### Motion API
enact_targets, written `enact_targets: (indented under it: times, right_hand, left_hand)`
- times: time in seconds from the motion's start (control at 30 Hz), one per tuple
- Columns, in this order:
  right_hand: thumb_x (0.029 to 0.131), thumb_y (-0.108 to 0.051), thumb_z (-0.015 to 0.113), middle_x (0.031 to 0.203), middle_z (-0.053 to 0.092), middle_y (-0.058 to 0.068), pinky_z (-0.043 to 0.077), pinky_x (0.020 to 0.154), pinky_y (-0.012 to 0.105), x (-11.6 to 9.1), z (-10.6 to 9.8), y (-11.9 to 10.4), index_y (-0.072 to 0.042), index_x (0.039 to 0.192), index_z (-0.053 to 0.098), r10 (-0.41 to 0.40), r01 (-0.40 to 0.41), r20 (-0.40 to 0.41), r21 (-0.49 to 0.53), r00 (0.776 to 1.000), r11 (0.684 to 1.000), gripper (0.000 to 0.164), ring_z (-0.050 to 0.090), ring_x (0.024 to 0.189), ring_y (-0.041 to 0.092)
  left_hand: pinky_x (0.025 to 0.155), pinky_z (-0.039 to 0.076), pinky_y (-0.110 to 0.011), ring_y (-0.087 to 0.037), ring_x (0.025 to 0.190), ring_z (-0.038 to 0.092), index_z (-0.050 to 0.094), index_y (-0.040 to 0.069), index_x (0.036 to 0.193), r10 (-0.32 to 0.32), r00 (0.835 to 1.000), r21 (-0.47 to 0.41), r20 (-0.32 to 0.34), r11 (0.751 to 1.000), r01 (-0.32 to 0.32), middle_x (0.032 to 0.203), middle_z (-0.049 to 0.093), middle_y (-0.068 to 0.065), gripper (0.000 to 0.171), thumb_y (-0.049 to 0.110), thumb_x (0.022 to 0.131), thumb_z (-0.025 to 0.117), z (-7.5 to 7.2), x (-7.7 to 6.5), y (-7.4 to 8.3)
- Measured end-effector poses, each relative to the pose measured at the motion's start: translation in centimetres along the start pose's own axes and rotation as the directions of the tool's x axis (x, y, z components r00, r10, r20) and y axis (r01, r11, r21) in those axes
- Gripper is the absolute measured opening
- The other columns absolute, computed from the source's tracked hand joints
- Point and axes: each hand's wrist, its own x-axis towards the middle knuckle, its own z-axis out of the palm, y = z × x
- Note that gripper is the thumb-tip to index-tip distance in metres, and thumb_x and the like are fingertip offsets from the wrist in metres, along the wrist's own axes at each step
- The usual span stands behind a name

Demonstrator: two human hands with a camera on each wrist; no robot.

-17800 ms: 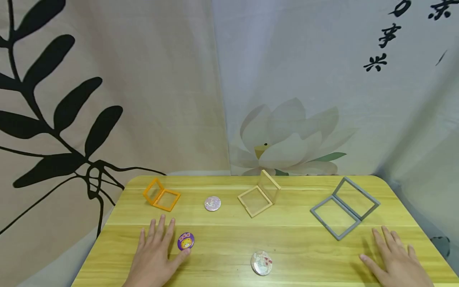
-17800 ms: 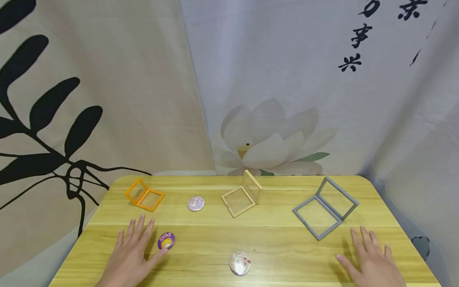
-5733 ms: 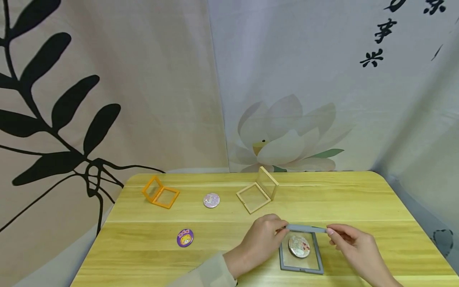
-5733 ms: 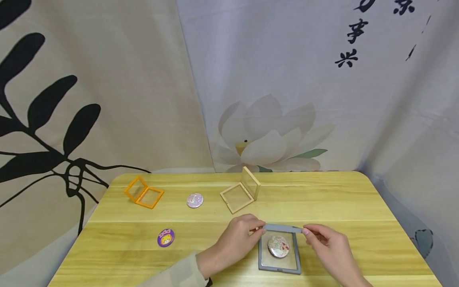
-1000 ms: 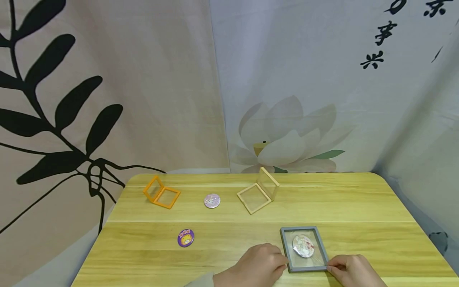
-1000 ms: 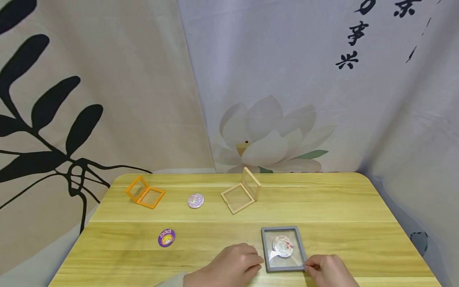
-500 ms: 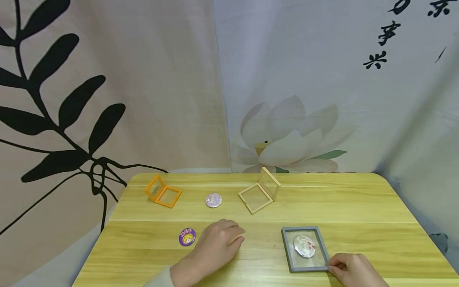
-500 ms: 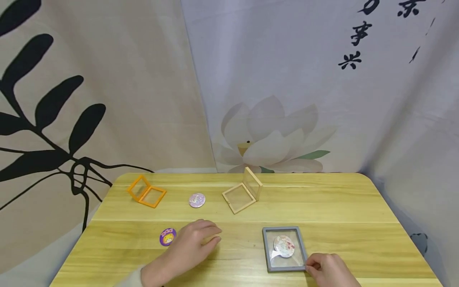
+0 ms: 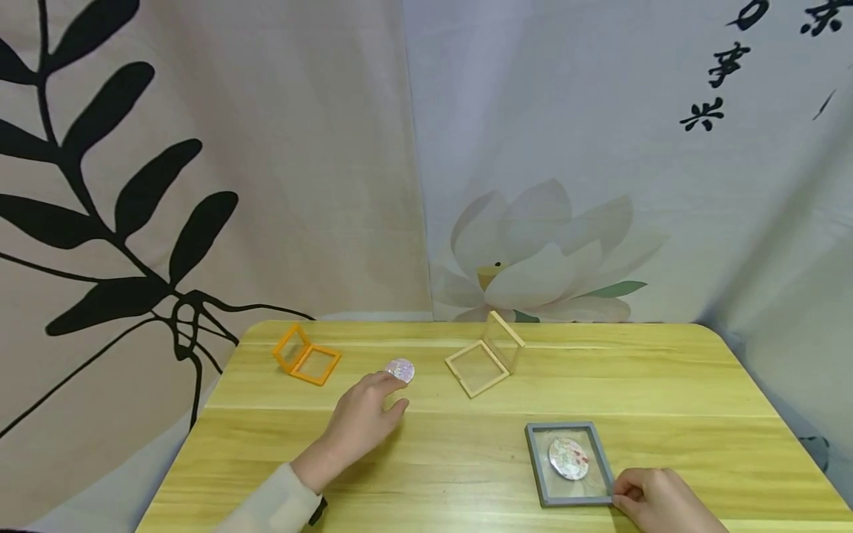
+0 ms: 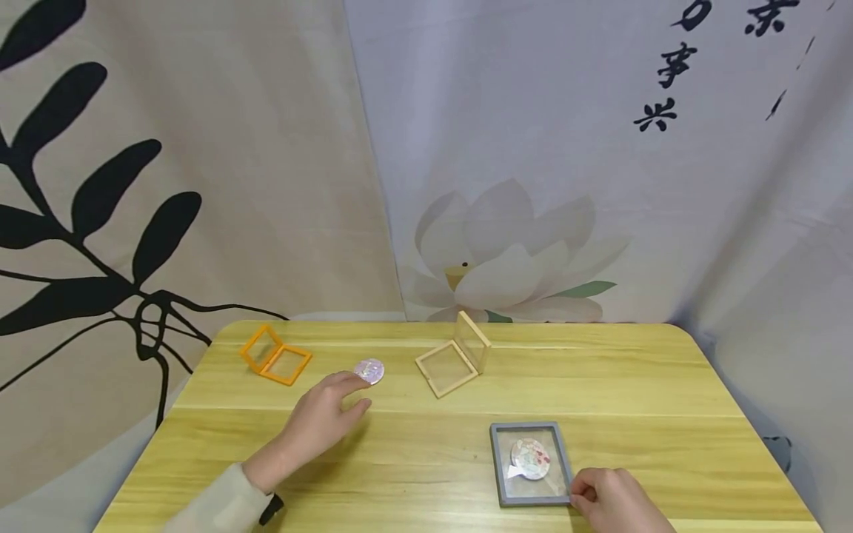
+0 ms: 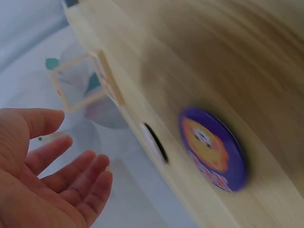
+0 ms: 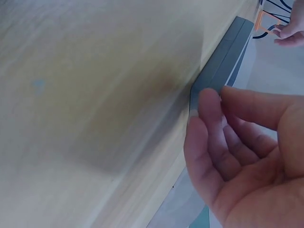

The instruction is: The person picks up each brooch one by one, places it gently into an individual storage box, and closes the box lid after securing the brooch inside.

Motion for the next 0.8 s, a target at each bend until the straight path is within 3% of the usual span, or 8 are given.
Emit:
enact_targets:
  times: [0.17, 0.5, 0.8]
  right_hand:
    - [0.090, -0.004, 0.078, 0.074, 0.067, -0.013, 0.049, 0.057, 0.025, 0.1, 0.0, 0.1, -0.013, 0.085, 0.074, -0.009, 0.009, 0.008, -0.011, 1.000, 1.000, 0.011, 0.056, 0.065, -0.003]
    - [0.090, -0.004, 0.077, 0.075, 0.066, -0.013, 0.049, 0.058, 0.025, 0.3, -0.2, 0.3, -0.013, 0.084, 0.074, -0.014, 0.015, 0.039, -0.021, 0.999, 1.000, 0.011, 0.056, 0.066, -0.003]
    - [0.090, -0.016, 0.081, 0.074, 0.063, -0.019, 0.047, 0.060, 0.027, 0.6, -0.6, -0.6, -0.023, 0.080, 0.072, 0.035, -0.028, 0.040, -0.158, 0.999, 0.987, 0.015, 0.052, 0.067, -0.004]
  left_hand:
    - [0.093, 0.057, -0.053, -0.038, 0.117, 0.066, 0.074, 0.001, 0.122, -0.042, 0.999, 0.007, 0.025, 0.999, 0.042, 0.126, 0.069, -0.020, 0.037, 0.014, 0.089, 0.084, 0.1, 0.8, -1.5]
    - [0.099, 0.052, -0.059, -0.045, 0.123, 0.061, 0.065, 0.000, 0.138, -0.092, 0.983, 0.055, 0.157, 0.995, 0.084, 0.140, 0.060, -0.028, 0.058, 0.027, 0.090, 0.084, 0.8, 2.7, -4.2]
    - [0.096, 0.054, -0.053, -0.035, 0.113, 0.062, 0.067, 0.000, 0.135, -0.096, 0.974, 0.109, 0.206, 0.991, 0.074, 0.128, 0.066, -0.017, 0.058, 0.030, 0.088, 0.085, 1.7, 4.1, -5.6]
